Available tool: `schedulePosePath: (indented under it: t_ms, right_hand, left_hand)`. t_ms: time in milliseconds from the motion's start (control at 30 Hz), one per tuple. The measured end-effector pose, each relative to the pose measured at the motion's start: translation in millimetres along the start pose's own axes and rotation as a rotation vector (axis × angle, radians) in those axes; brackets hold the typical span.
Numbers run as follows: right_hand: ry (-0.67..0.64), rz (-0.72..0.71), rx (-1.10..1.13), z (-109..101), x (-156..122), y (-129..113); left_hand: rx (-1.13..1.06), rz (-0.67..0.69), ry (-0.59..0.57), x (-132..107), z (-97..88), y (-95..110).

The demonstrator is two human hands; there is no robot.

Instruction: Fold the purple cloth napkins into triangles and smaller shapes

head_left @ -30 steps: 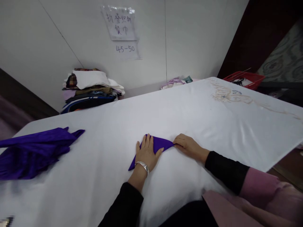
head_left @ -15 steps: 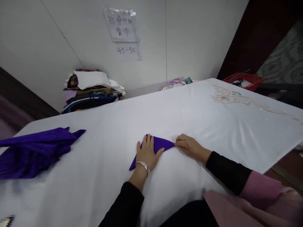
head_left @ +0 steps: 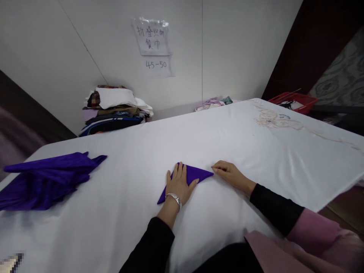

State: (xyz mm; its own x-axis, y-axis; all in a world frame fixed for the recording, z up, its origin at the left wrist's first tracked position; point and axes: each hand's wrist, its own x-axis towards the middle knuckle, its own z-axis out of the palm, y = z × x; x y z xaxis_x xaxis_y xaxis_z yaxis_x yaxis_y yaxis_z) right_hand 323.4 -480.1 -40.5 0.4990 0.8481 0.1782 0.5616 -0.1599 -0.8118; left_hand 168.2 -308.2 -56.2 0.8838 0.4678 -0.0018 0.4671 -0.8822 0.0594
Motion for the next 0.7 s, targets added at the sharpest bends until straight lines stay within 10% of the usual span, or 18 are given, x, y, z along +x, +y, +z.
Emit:
schedulePosePath:
  t_ms: [700]
  right_hand:
    - [-0.108,-0.158,-0.554,5,3,-22]
  left_hand:
    - [-0.037,0.004,0.007,-3,1.0,0]
